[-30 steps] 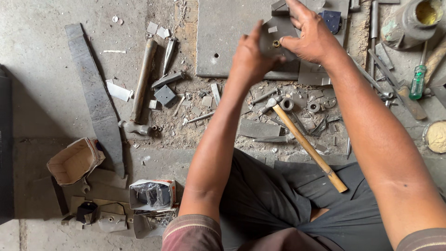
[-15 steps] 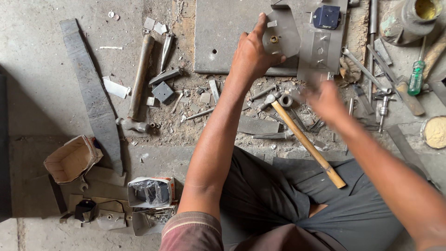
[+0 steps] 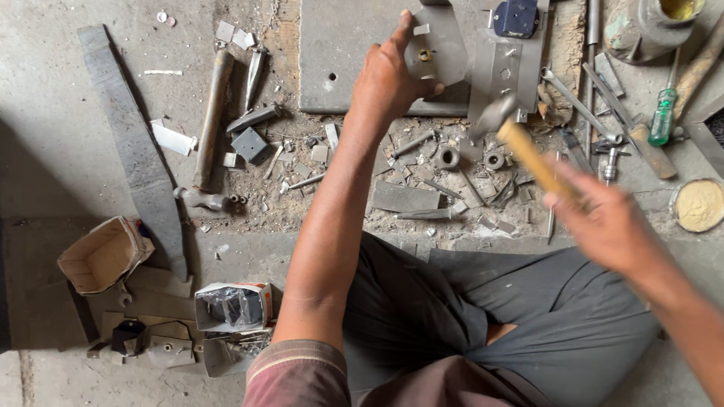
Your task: The person sits on the floor and uses a hammer to tap a metal pin into a lock mechanism mounted on a metal plate. They repeatedly adjust the plate and hammer the pin to secure it, then inspect the assembly.
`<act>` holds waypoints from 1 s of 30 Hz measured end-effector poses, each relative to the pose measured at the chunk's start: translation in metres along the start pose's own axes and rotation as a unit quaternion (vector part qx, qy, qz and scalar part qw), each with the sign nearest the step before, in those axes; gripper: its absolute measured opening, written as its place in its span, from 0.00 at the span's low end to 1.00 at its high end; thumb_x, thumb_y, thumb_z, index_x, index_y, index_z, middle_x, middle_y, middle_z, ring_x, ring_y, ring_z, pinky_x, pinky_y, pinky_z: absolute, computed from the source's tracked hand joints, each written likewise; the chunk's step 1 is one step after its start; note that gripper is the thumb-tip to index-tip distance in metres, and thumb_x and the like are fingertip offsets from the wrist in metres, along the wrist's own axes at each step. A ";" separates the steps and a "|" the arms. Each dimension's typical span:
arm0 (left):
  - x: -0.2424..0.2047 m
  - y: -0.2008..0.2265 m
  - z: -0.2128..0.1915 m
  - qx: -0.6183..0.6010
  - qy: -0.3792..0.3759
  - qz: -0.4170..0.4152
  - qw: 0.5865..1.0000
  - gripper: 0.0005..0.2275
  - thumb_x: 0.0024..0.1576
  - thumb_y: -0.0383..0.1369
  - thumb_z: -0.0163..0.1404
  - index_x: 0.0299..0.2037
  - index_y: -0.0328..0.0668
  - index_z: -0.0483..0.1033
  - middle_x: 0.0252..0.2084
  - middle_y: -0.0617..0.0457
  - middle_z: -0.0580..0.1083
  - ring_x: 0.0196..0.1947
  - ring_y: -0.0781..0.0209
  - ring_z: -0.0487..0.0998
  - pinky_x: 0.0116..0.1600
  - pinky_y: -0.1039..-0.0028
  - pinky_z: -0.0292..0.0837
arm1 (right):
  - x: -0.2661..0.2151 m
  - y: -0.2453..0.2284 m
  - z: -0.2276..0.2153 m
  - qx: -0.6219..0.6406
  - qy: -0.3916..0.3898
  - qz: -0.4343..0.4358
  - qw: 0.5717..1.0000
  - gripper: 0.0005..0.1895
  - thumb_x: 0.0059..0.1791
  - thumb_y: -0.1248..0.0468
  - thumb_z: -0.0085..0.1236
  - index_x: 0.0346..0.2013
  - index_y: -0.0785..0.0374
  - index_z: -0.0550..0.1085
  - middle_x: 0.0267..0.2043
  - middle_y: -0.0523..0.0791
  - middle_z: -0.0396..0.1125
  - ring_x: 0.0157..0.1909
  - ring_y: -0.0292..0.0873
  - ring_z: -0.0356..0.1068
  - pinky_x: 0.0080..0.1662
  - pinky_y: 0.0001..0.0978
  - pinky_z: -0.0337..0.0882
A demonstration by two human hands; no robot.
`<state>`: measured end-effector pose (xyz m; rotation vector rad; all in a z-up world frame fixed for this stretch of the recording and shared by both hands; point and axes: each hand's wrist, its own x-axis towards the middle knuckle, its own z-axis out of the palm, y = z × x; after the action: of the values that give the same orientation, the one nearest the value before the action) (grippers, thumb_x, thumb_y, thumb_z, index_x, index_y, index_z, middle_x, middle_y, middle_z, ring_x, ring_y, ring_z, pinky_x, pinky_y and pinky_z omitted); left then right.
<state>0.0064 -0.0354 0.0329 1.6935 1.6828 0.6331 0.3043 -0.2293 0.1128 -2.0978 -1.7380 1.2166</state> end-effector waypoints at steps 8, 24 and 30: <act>-0.003 0.006 -0.005 0.001 -0.007 -0.009 1.000 0.54 0.33 0.40 0.76 0.72 0.52 0.55 0.53 0.34 0.74 0.54 0.41 0.78 0.58 0.60 0.75 | 0.063 -0.045 -0.026 -0.085 0.194 -0.362 0.908 0.26 0.62 0.64 0.57 0.75 0.54 0.64 0.31 0.46 0.67 0.30 0.37 0.67 0.33 0.34 0.69; 0.003 0.007 -0.004 -0.005 -0.029 -0.008 1.000 0.53 0.35 0.41 0.75 0.72 0.49 0.54 0.57 0.41 0.75 0.58 0.46 0.77 0.61 0.62 0.73 | 0.096 -0.063 -0.036 -0.206 0.130 -0.359 0.901 0.29 0.57 0.66 0.59 0.73 0.54 0.69 0.26 0.46 0.65 0.24 0.41 0.61 0.27 0.36 0.64; 0.003 0.005 -0.005 0.000 -0.030 -0.006 1.000 0.54 0.35 0.42 0.75 0.72 0.49 0.53 0.56 0.40 0.76 0.57 0.46 0.77 0.59 0.61 0.74 | 0.082 -0.073 -0.039 -0.187 0.169 -0.394 0.884 0.30 0.58 0.66 0.62 0.75 0.52 0.68 0.29 0.48 0.66 0.27 0.41 0.63 0.32 0.37 0.66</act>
<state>0.0061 -0.0320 0.0397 1.6843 1.6506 0.5700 0.2751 -0.1207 0.1416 -1.3273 -2.3856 0.2849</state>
